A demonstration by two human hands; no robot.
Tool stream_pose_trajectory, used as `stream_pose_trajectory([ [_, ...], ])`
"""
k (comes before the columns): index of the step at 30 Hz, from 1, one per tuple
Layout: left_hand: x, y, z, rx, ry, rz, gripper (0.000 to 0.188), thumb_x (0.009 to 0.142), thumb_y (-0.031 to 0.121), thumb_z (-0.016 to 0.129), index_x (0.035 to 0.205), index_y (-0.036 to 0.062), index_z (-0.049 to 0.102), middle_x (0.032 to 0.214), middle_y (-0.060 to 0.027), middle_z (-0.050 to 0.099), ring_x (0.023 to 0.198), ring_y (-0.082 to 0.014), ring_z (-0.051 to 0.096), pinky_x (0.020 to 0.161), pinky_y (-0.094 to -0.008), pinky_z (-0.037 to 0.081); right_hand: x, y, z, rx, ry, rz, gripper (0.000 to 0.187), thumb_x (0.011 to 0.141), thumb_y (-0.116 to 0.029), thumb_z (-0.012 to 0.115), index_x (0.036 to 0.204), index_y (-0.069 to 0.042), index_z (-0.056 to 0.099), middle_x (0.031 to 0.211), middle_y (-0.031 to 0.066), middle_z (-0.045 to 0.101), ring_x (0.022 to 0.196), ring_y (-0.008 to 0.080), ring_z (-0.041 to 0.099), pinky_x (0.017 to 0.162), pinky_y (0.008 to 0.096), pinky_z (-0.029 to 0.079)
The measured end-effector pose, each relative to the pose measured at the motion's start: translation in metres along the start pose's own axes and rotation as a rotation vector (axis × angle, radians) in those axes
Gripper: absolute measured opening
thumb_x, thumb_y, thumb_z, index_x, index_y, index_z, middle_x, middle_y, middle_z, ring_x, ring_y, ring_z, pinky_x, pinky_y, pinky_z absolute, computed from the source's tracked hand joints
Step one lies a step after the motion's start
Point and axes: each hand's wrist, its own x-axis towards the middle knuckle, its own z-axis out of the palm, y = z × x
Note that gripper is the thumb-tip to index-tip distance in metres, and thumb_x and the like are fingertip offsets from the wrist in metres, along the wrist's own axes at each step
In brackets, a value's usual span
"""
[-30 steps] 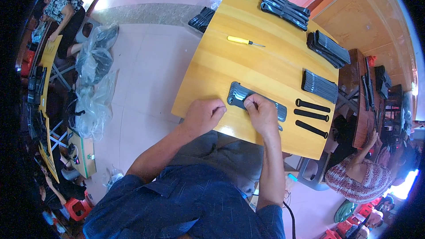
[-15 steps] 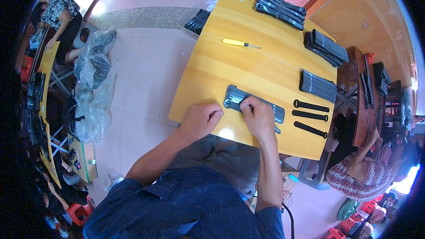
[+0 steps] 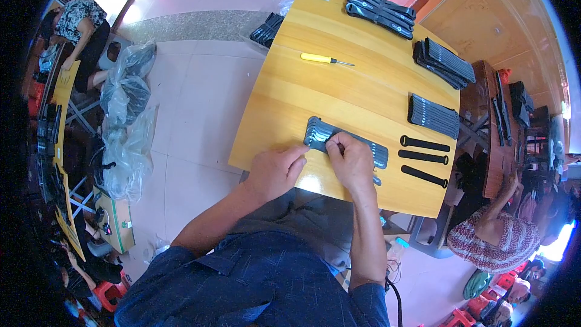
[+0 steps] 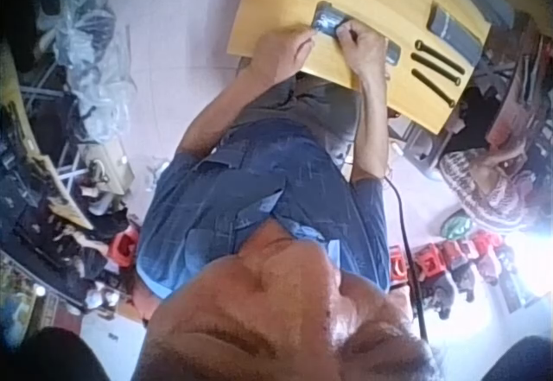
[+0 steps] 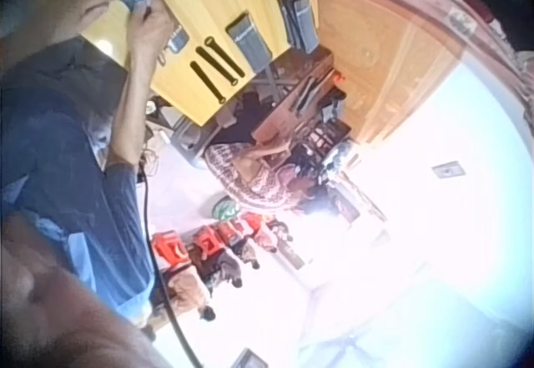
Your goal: Manually aligning and attaching straps to a textile base component on a workbench.
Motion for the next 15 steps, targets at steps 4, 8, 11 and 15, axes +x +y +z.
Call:
stream_pose_trajectory([
  [4,-0.003,0.001,0.001,0.039,0.009,0.066,0.016,0.095,0.023,0.069,0.106,0.012,0.071,0.082,-0.0124,0.072,0.075,-0.0343,0.072,0.065,-0.0473,0.056,-0.001,0.0,0.002,0.014,0.024,-0.021,0.017,0.096,-0.019,0.069,0.088,-0.003,0.071,0.066,0.0054,0.062,0.06,0.0126,0.055,0.058,0.0319,0.045],
  [8,-0.008,-0.006,0.003,0.002,-0.002,0.115,0.013,0.094,0.022,0.069,0.103,0.012,0.072,0.083,-0.0105,0.072,0.075,-0.0329,0.072,0.064,-0.0459,0.056,-0.001,0.0,0.003,-0.008,0.024,0.002,0.017,0.093,-0.021,0.07,0.09,-0.004,0.073,0.074,0.0161,0.071,0.066,0.0323,0.07,0.064,0.0416,0.053],
  [11,-0.01,-0.008,0.004,-0.008,0.0,0.131,0.012,0.094,0.02,0.069,0.102,0.0121,0.072,0.084,-0.0099,0.072,0.075,-0.0325,0.071,0.064,-0.0459,0.056,-0.001,0.0,0.003,0.008,0.014,0.014,0.017,0.093,-0.021,0.07,0.09,-0.004,0.073,0.073,0.0155,0.071,0.065,0.0317,0.069,0.063,0.0412,0.053],
  [15,-0.01,-0.006,0.002,-0.022,0.014,0.145,0.011,0.093,0.019,0.07,0.101,0.0115,0.071,0.083,-0.0097,0.071,0.076,-0.032,0.071,0.064,-0.0458,0.055,-0.001,-0.001,0.003,0.005,0.019,0.004,0.017,0.093,-0.02,0.07,0.09,-0.004,0.072,0.072,0.0152,0.07,0.064,0.0304,0.069,0.063,0.0402,0.052],
])
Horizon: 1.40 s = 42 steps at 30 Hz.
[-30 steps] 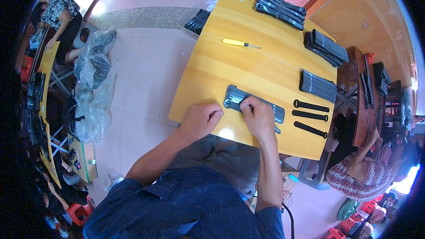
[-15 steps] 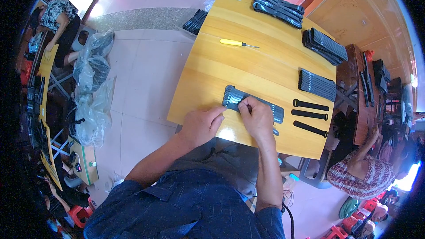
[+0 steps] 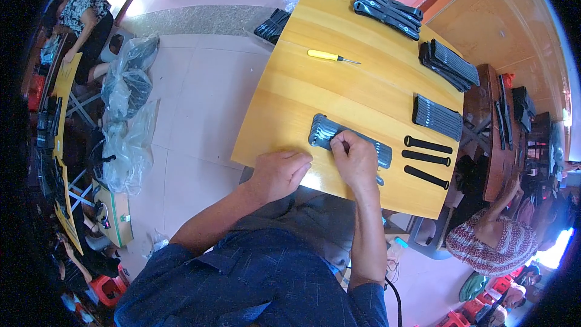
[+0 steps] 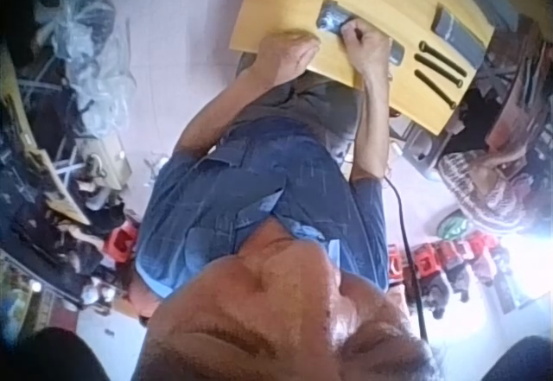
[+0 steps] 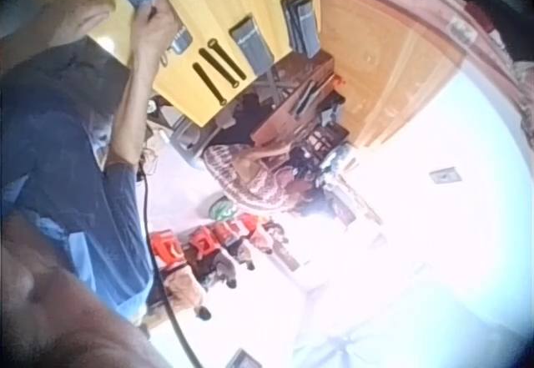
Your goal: Manually aligning and attaching straps to a textile base component on a workbench.
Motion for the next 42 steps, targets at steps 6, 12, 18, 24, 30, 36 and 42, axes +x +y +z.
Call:
stream_pose_trajectory([
  [6,-0.002,-0.003,0.002,-0.013,0.001,0.007,0.009,0.093,0.017,0.069,0.099,0.011,0.07,0.079,-0.0094,0.068,0.074,-0.0324,0.069,0.064,-0.0462,0.054,0.001,0.003,0.001,-0.004,0.0,-0.002,0.017,0.093,-0.02,0.071,0.089,-0.004,0.072,0.07,0.0141,0.069,0.062,0.0278,0.067,0.061,0.0391,0.051],
  [12,-0.002,-0.002,0.002,-0.03,-0.007,-0.002,0.009,0.093,0.017,0.069,0.099,0.0108,0.069,0.08,-0.0094,0.068,0.074,-0.032,0.069,0.064,-0.0462,0.054,0.001,0.001,0.0,-0.017,0.003,-0.007,0.017,0.093,-0.02,0.07,0.089,-0.004,0.072,0.07,0.0137,0.069,0.061,0.0276,0.067,0.061,0.0393,0.051],
  [18,-0.002,-0.001,0.001,-0.02,-0.038,-0.008,0.009,0.093,0.017,0.069,0.1,0.0106,0.069,0.082,-0.01,0.069,0.076,-0.0322,0.069,0.065,-0.046,0.055,0.001,0.001,0.001,-0.026,0.005,0.004,0.017,0.093,-0.021,0.07,0.089,-0.004,0.072,0.07,0.0138,0.069,0.062,0.0281,0.067,0.061,0.0396,0.051],
  [24,-0.004,0.002,0.002,0.013,0.021,0.052,0.015,0.09,0.016,0.071,0.104,0.01,0.072,0.085,-0.0097,0.069,0.077,-0.0319,0.07,0.065,-0.0451,0.055,0.0,0.0,0.0,-0.024,0.016,-0.003,0.017,0.093,-0.021,0.07,0.089,-0.004,0.072,0.07,0.0135,0.069,0.062,0.0282,0.068,0.061,0.0394,0.051],
  [30,0.0,0.012,0.002,0.129,0.074,0.095,0.031,0.087,0.017,0.074,0.117,0.0105,0.073,0.095,-0.0059,0.067,0.081,-0.0271,0.069,0.067,-0.0406,0.056,-0.001,-0.002,0.002,-0.027,0.02,0.012,0.017,0.093,-0.021,0.071,0.089,-0.005,0.073,0.071,0.0138,0.07,0.064,0.0292,0.069,0.061,0.0399,0.052],
  [36,0.009,0.014,0.008,0.19,0.088,0.197,0.049,0.085,0.027,0.078,0.13,0.0097,0.069,0.131,-0.0082,0.065,0.124,-0.0301,0.059,0.1,-0.0467,0.05,-0.001,0.002,0.002,-0.021,0.031,-0.013,0.016,0.093,-0.021,0.071,0.089,-0.005,0.073,0.072,0.0144,0.071,0.064,0.0303,0.069,0.062,0.0407,0.052],
  [42,0.002,0.012,0.013,0.225,-0.047,0.151,0.062,0.087,0.037,0.077,0.141,0.0091,0.063,0.157,-0.0101,0.049,0.15,-0.0373,0.035,0.122,-0.0594,0.025,-0.001,0.003,0.005,0.002,0.04,-0.028,0.016,0.093,-0.019,0.071,0.088,-0.004,0.072,0.07,0.0118,0.068,0.062,0.0237,0.065,0.06,0.0371,0.05],
])
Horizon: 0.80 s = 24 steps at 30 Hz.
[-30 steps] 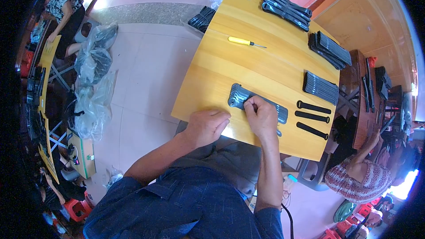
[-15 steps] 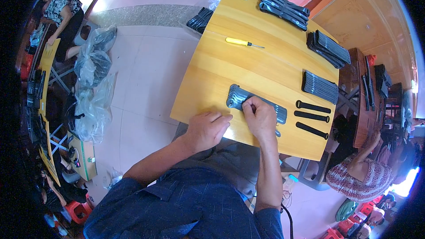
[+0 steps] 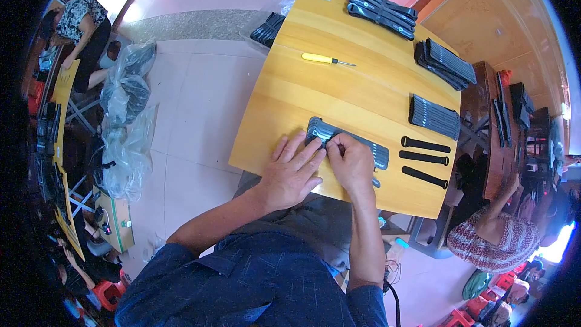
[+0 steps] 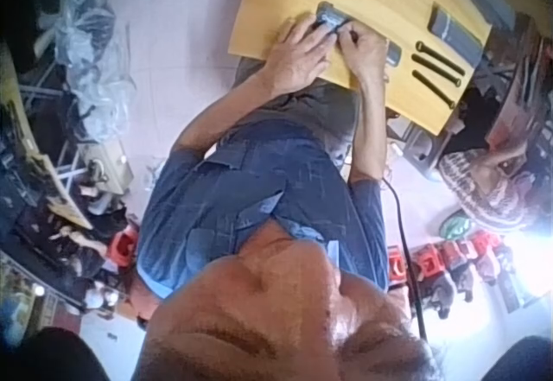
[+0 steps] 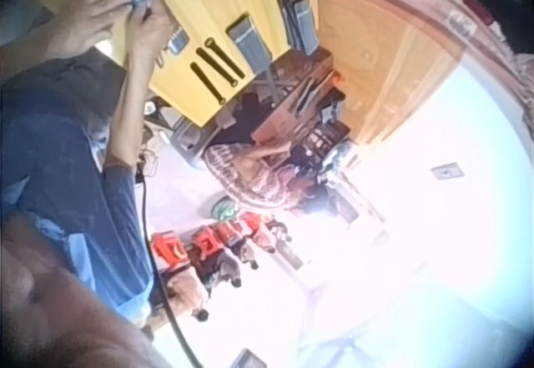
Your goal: Manually aligning and attaching straps to a textile base component on a workbench.
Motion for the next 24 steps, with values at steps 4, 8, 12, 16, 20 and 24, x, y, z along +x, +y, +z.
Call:
stream_pose_trajectory([
  [4,0.001,0.001,-0.003,-0.001,-0.011,0.011,0.062,0.09,0.037,0.075,0.142,0.0062,0.061,0.155,-0.014,0.049,0.151,-0.0397,0.034,0.121,-0.0606,0.027,0.0,0.0,0.0,-0.015,0.018,-0.02,0.015,0.093,-0.018,0.071,0.088,-0.004,0.071,0.067,0.0094,0.066,0.059,0.0175,0.061,0.059,0.0339,0.048],
  [8,0.0,-0.001,0.001,-0.006,-0.074,-0.024,0.065,0.089,0.038,0.076,0.144,0.0067,0.06,0.16,-0.0118,0.045,0.153,-0.0395,0.029,0.123,-0.0606,0.022,-0.001,-0.001,-0.001,-0.005,0.021,-0.019,0.016,0.093,-0.019,0.071,0.088,-0.004,0.071,0.067,0.0101,0.066,0.059,0.0188,0.061,0.059,0.0346,0.048],
  [12,0.002,-0.002,0.001,0.024,-0.049,-0.004,0.062,0.09,0.039,0.074,0.14,0.0044,0.062,0.156,-0.0148,0.049,0.15,-0.0413,0.034,0.122,-0.0599,0.026,0.0,-0.007,-0.004,-0.031,0.013,-0.012,0.017,0.093,-0.021,0.07,0.088,-0.004,0.072,0.07,0.0133,0.069,0.062,0.0263,0.066,0.061,0.0386,0.051],
  [16,0.002,-0.001,0.002,0.032,-0.04,0.003,0.063,0.089,0.038,0.074,0.14,0.004,0.061,0.156,-0.0144,0.048,0.15,-0.0413,0.034,0.121,-0.0596,0.026,0.0,-0.005,-0.006,-0.031,0.001,-0.003,0.019,0.093,-0.023,0.07,0.089,-0.004,0.073,0.073,0.0164,0.071,0.066,0.034,0.071,0.063,0.0427,0.054],
  [20,0.0,-0.002,0.004,0.013,-0.064,-0.033,0.06,0.09,0.035,0.074,0.141,0.005,0.062,0.159,-0.0099,0.047,0.152,-0.0401,0.032,0.124,-0.0571,0.022,-0.002,-0.002,-0.017,-0.02,-0.022,0.004,0.019,0.093,-0.022,0.071,0.088,-0.004,0.072,0.073,0.0148,0.071,0.065,0.0307,0.07,0.063,0.0402,0.053],
  [24,0.0,-0.003,0.004,0.012,-0.063,-0.038,0.059,0.089,0.033,0.074,0.141,0.0055,0.062,0.16,-0.0087,0.046,0.152,-0.0398,0.032,0.124,-0.0571,0.023,-0.006,0.01,-0.038,0.039,-0.084,0.047,0.014,0.092,-0.017,0.073,0.091,-0.003,0.073,0.072,0.013,0.07,0.065,0.0214,0.067,0.065,0.0353,0.052],
])
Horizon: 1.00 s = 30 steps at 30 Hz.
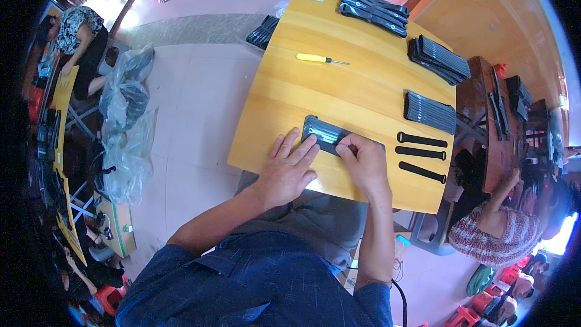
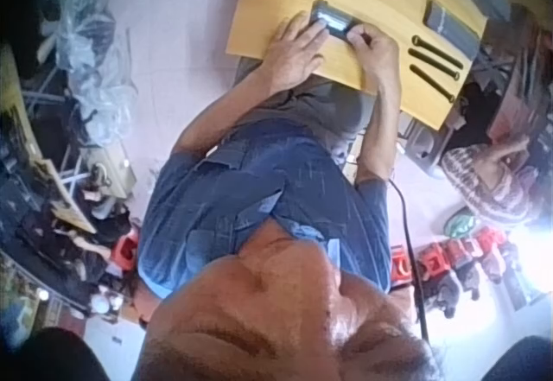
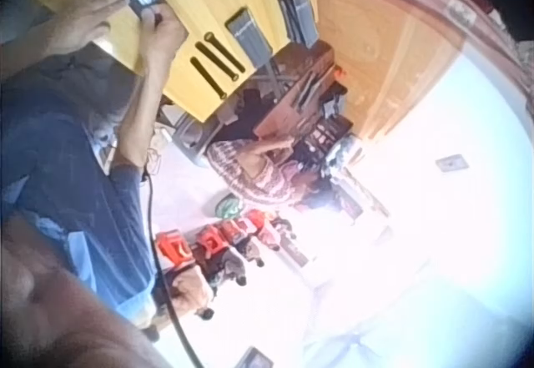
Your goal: Manually aligning and attaching straps to a textile base component on a workbench.
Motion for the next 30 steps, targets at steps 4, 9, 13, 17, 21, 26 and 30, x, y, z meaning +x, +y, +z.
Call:
stream_pose_trajectory([
  [4,-0.001,0.0,0.001,0.012,-0.002,0.003,0.06,0.089,0.033,0.074,0.142,0.0062,0.061,0.161,-0.0081,0.046,0.152,-0.0394,0.032,0.123,-0.0569,0.024,-0.003,0.009,-0.014,0.079,-0.001,-0.037,0.01,0.093,-0.011,0.072,0.096,-0.001,0.073,0.074,0.013,0.07,0.067,0.0176,0.065,0.067,0.0334,0.053],
  [9,0.001,0.0,-0.001,0.027,-0.033,0.0,0.062,0.09,0.034,0.074,0.143,0.0067,0.059,0.16,-0.008,0.046,0.152,-0.0391,0.031,0.123,-0.0565,0.025,-0.002,0.019,-0.013,0.052,0.029,-0.108,0.009,0.093,-0.009,0.073,0.097,-0.001,0.073,0.078,0.0093,0.07,0.07,0.0157,0.065,0.068,0.0304,0.052],
  [13,0.001,0.0,-0.001,0.044,-0.044,0.003,0.062,0.09,0.035,0.073,0.144,0.0068,0.059,0.16,-0.0081,0.046,0.152,-0.0389,0.031,0.123,-0.0564,0.026,-0.004,0.018,-0.008,-0.091,0.092,-0.104,0.009,0.09,-0.016,0.074,0.093,-0.007,0.073,0.088,0.0145,0.073,0.078,0.0331,0.07,0.07,0.0411,0.054],
  [17,0.001,0.0,-0.001,0.061,-0.033,0.005,0.062,0.09,0.036,0.073,0.144,0.0072,0.059,0.16,-0.008,0.046,0.152,-0.0384,0.032,0.123,-0.0565,0.027,-0.007,0.019,-0.005,-0.143,0.151,-0.12,0.01,0.089,-0.017,0.074,0.09,-0.008,0.071,0.086,0.0139,0.072,0.078,0.0346,0.069,0.069,0.0437,0.054],
  [21,0.001,0.001,-0.001,0.058,-0.019,0.004,0.062,0.09,0.036,0.074,0.143,0.0076,0.06,0.16,-0.0075,0.046,0.152,-0.0376,0.033,0.123,-0.0567,0.028,-0.012,0.019,-0.006,-0.223,0.226,-0.094,0.011,0.088,-0.017,0.076,0.089,-0.008,0.07,0.083,0.0133,0.071,0.076,0.0337,0.069,0.067,0.0441,0.053],
  [26,0.001,0.001,-0.002,0.059,-0.016,0.003,0.062,0.09,0.036,0.074,0.143,0.0075,0.061,0.159,-0.007,0.047,0.151,-0.0371,0.033,0.122,-0.0566,0.028,-0.016,0.025,-0.008,-0.237,0.277,-0.077,0.013,0.087,-0.016,0.077,0.089,-0.006,0.07,0.082,0.013,0.071,0.075,0.0328,0.069,0.066,0.0435,0.053],
  [30,0.001,0.001,-0.003,0.056,-0.007,0.008,0.063,0.089,0.036,0.075,0.143,0.008,0.06,0.159,-0.0066,0.048,0.151,-0.0367,0.034,0.122,-0.0568,0.029,-0.019,0.034,-0.013,-0.151,0.273,-0.008,0.014,0.087,-0.016,0.078,0.089,-0.005,0.069,0.079,0.0123,0.07,0.07,0.0298,0.068,0.065,0.041,0.053],
])
